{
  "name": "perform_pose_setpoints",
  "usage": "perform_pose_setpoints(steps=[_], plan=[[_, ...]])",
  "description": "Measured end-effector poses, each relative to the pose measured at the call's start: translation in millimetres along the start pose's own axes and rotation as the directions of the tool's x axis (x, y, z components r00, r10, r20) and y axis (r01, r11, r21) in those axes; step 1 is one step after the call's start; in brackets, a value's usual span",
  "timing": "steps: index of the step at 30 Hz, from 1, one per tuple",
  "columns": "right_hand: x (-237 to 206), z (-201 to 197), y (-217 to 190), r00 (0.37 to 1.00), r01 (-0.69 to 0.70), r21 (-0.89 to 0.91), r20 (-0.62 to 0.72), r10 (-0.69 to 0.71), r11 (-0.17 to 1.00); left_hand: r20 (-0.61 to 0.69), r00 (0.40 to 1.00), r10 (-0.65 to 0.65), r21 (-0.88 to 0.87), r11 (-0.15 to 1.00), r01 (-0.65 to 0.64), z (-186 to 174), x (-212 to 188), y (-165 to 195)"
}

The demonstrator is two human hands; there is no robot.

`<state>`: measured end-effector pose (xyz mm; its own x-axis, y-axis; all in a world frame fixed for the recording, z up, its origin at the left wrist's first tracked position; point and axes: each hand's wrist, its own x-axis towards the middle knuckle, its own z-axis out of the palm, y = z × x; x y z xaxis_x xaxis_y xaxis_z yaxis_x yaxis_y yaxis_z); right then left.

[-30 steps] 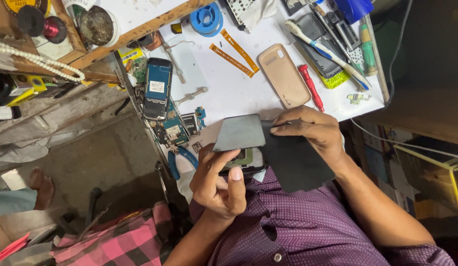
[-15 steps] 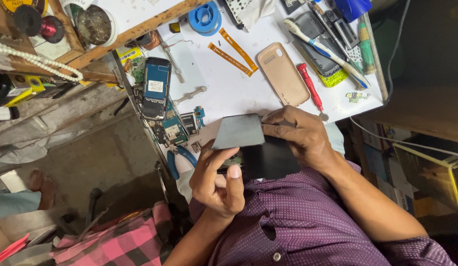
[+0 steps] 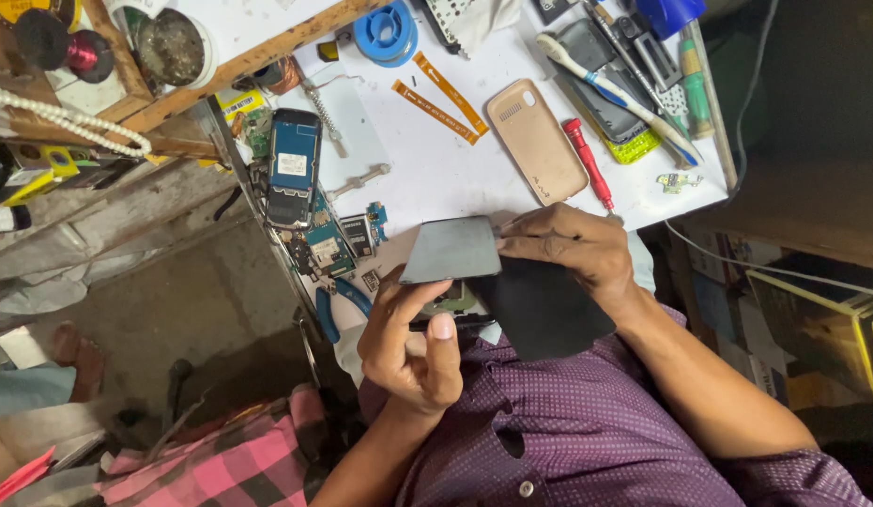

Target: The person works on a disassembled smartphone at a cluttered repair bench. They peel a black protective sheet from a new screen, pry the battery with a metal spudger, lift the old screen assembly, peel its copper heat-dissipation layer, spray liquid onto the new screen, and press a new ESD sticker sheet onto the phone body.

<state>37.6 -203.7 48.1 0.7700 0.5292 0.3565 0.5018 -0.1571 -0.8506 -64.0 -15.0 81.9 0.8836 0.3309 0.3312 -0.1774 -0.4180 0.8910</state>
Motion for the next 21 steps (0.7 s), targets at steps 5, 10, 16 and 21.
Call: perform_pose_setpoints(steps=[5, 10, 16, 21], plan=[[-0.4, 0.7, -1.3, 0.997, 0.071, -0.020, 0.036, -0.071, 0.997, 0.014, 1.000, 0.009, 0.011, 1.000, -0.009, -1.9, -0.7, 1.4], [-3.5, -2.1, 0.0, 0.995, 0.094, -0.043, 0.041, -0.093, 0.995, 0.009, 1.000, 0.008, 0.011, 1.000, -0.008, -1.5, -0.9, 0.2], [-11.0, -24.9, 14.7, 0.995, -0.040, 0.059, 0.090, 0.035, 0.997, -0.009, 1.000, 0.015, -0.001, 1.000, -0.015, -0.1, -0.6, -0.9], [-32.3, -49.4, 24.5, 0.974, -0.219, 0.217, -0.003, 0.225, 0.951, -0.006, 1.000, 0.011, -0.012, 1.000, -0.011, -0.4, 0.0, -1.5]])
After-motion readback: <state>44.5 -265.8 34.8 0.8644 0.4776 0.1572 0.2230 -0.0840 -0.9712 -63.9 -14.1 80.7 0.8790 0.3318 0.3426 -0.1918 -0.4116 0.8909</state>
